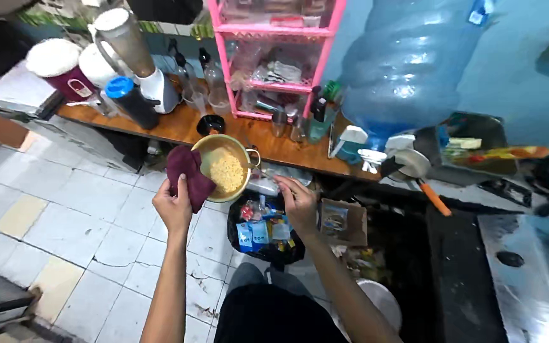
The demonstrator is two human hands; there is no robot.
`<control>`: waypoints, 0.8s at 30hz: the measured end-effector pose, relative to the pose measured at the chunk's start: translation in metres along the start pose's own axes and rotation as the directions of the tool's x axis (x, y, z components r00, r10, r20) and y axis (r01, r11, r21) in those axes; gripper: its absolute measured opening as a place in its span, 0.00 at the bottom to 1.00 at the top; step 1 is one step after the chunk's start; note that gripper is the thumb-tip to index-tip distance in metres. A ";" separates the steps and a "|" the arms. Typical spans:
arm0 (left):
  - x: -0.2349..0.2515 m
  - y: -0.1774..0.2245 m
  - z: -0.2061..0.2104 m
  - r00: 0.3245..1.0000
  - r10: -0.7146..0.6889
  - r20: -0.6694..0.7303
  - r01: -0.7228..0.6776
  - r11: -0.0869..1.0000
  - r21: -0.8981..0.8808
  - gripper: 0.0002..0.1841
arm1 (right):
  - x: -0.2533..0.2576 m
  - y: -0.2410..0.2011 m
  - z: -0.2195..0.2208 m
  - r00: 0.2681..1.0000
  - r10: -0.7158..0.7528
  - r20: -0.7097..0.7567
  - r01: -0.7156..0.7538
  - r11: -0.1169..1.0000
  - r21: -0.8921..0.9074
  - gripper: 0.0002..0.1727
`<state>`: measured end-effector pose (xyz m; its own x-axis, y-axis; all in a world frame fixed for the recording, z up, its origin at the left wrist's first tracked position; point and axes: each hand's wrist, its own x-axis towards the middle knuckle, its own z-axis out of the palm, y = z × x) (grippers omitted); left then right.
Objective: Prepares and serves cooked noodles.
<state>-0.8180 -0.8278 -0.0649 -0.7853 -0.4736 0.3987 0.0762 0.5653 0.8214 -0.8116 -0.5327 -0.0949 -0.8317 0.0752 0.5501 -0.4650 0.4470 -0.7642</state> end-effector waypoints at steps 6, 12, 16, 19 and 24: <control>0.082 -0.032 0.040 0.966 0.232 -0.116 -0.220 0.970 0.103 0.17 | 0.036 0.017 0.036 0.993 0.121 -0.005 -0.120 0.991 0.061 0.16; 0.163 -0.084 0.090 0.921 0.362 -0.146 -0.333 0.924 0.190 0.16 | 0.082 0.049 0.086 0.962 0.269 0.048 -0.270 0.963 0.023 0.19; 0.217 -0.121 0.123 0.908 0.407 -0.103 -0.382 0.903 0.198 0.16 | 0.124 0.076 0.136 0.928 0.373 0.013 -0.373 0.927 0.030 0.21; 0.253 -0.153 0.147 0.889 0.443 -0.119 -0.429 0.894 0.129 0.15 | 0.151 0.085 0.182 0.936 0.353 -0.012 -0.353 0.933 -0.070 0.20; 0.306 -0.189 0.176 0.850 0.518 -0.094 -0.515 0.855 0.056 0.15 | 0.201 0.100 0.245 0.963 0.269 0.011 -0.261 0.941 -0.216 0.18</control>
<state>-1.1809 -0.9613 -0.1699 -0.5706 -0.1732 0.8028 0.4351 0.7653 0.4743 -1.0996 -0.6918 -0.1433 -0.9295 0.1832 0.3202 -0.1552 0.5932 -0.7899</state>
